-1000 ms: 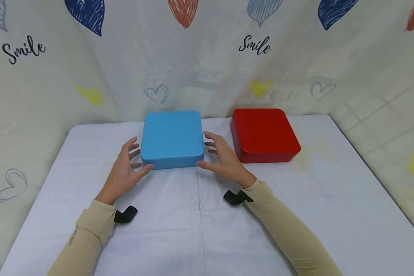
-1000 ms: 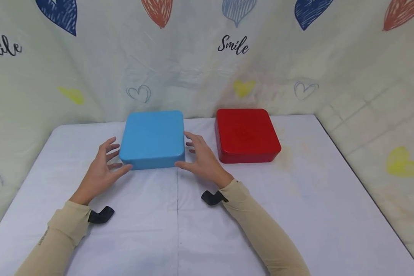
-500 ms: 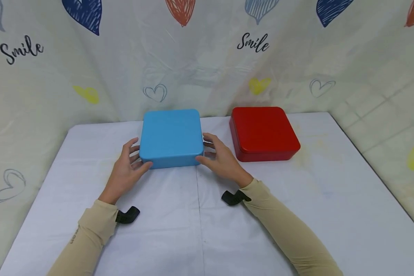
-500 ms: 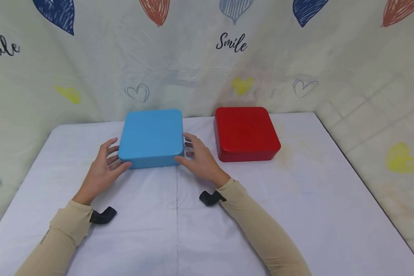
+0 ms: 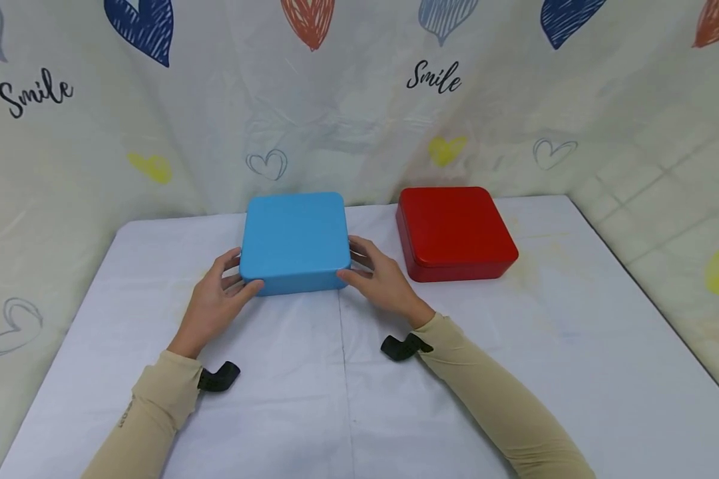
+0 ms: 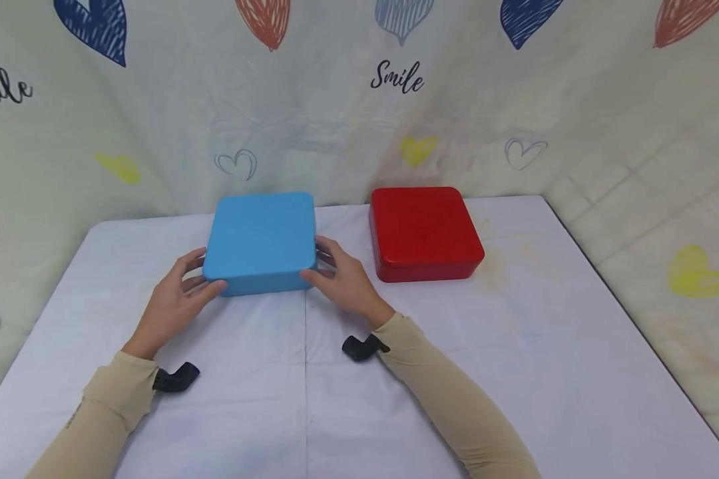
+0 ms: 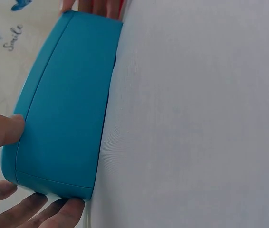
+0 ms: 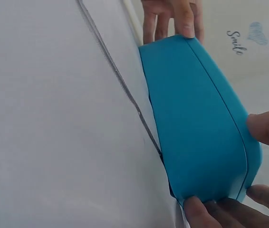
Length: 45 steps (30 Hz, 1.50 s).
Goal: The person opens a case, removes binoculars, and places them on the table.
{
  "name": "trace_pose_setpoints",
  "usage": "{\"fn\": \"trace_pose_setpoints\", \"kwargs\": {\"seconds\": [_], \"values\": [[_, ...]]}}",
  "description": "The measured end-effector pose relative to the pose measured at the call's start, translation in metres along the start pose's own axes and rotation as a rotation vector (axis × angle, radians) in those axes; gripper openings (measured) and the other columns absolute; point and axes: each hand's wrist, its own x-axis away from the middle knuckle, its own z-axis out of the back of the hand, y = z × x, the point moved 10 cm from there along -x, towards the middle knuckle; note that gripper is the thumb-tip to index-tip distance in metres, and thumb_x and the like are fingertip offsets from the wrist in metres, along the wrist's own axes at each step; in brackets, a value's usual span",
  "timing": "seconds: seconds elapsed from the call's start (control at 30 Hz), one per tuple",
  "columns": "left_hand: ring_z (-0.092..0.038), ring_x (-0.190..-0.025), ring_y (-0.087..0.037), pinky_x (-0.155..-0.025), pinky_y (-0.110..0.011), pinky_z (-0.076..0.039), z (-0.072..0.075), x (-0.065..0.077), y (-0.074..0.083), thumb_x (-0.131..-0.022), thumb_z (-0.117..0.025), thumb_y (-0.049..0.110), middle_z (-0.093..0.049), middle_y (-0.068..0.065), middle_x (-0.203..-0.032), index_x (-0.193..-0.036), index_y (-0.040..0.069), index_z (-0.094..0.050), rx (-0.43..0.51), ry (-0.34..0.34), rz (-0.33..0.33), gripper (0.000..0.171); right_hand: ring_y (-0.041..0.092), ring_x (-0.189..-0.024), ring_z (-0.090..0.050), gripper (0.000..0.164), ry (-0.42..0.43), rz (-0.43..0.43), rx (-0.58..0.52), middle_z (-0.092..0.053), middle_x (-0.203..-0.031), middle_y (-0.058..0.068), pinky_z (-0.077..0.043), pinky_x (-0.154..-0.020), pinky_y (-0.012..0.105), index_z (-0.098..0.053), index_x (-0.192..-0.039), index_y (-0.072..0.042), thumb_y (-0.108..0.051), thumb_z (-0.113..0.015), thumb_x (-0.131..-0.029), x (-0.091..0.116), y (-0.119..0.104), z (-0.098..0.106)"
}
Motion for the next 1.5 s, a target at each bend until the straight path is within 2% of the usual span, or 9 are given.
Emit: {"fn": "trace_pose_setpoints", "kwargs": {"seconds": [0.17,0.53,0.73,1.03,1.33,1.5], "values": [[-0.050,-0.142,-0.050,-0.111,-0.058,-0.048,0.0009,0.0001,0.0018,-0.099,-0.069,0.039,-0.038,-0.026,-0.162,-0.164,0.010,-0.023,-0.027,0.021,-0.020,0.084,0.028,-0.152,-0.046,0.074,0.001,0.002,-0.012,-0.041,-0.166,0.002,-0.050,-0.111,0.045,-0.033,-0.160,-0.022,-0.027,-0.072,-0.097,0.0010,0.0000,-0.0005],[-0.053,-0.140,-0.049,-0.107,-0.058,-0.051,0.0023,0.0022,0.0031,-0.099,-0.069,0.041,-0.040,-0.026,-0.161,-0.162,0.009,-0.027,-0.052,0.041,-0.010,0.082,0.031,-0.151,-0.047,0.076,0.000,0.033,-0.039,-0.041,-0.165,0.005,-0.050,-0.110,0.045,-0.034,-0.160,-0.019,-0.022,-0.075,-0.096,0.0016,-0.0040,-0.0017],[-0.056,-0.137,-0.049,-0.104,-0.058,-0.053,0.0068,0.0061,0.0022,-0.098,-0.069,0.042,-0.043,-0.025,-0.161,-0.162,0.010,-0.030,-0.064,0.065,-0.018,0.081,0.030,-0.151,-0.047,0.074,0.003,0.030,-0.027,-0.042,-0.165,0.004,-0.050,-0.111,0.044,-0.034,-0.160,-0.020,-0.025,-0.074,-0.097,0.0014,-0.0033,-0.0055],[-0.056,-0.137,-0.049,-0.103,-0.060,-0.054,0.0038,0.0050,0.0022,-0.099,-0.068,0.044,-0.045,-0.026,-0.158,-0.162,0.010,-0.029,-0.099,0.055,-0.004,0.082,0.027,-0.150,-0.049,0.073,0.023,-0.003,-0.005,-0.043,-0.164,0.002,-0.051,-0.111,0.043,-0.034,-0.159,-0.022,-0.031,-0.072,-0.098,0.0044,-0.0006,-0.0029],[-0.056,-0.137,-0.048,-0.102,-0.060,-0.054,0.0040,0.0022,0.0069,-0.099,-0.068,0.044,-0.046,-0.026,-0.157,-0.161,0.009,-0.029,-0.109,0.036,-0.023,0.082,0.027,-0.150,-0.048,0.073,0.042,-0.005,0.012,-0.043,-0.163,0.000,-0.051,-0.111,0.044,-0.034,-0.159,-0.024,-0.034,-0.072,-0.098,0.0041,0.0012,-0.0011],[-0.055,-0.139,-0.048,-0.103,-0.061,-0.054,0.0039,0.0045,0.0040,-0.098,-0.068,0.047,-0.045,-0.025,-0.159,-0.162,0.010,-0.028,-0.105,0.032,0.009,0.084,0.027,-0.150,-0.048,0.073,0.032,-0.014,0.000,-0.043,-0.164,0.000,-0.050,-0.112,0.044,-0.034,-0.159,-0.024,-0.034,-0.072,-0.097,0.0060,-0.0002,-0.0017]]}}
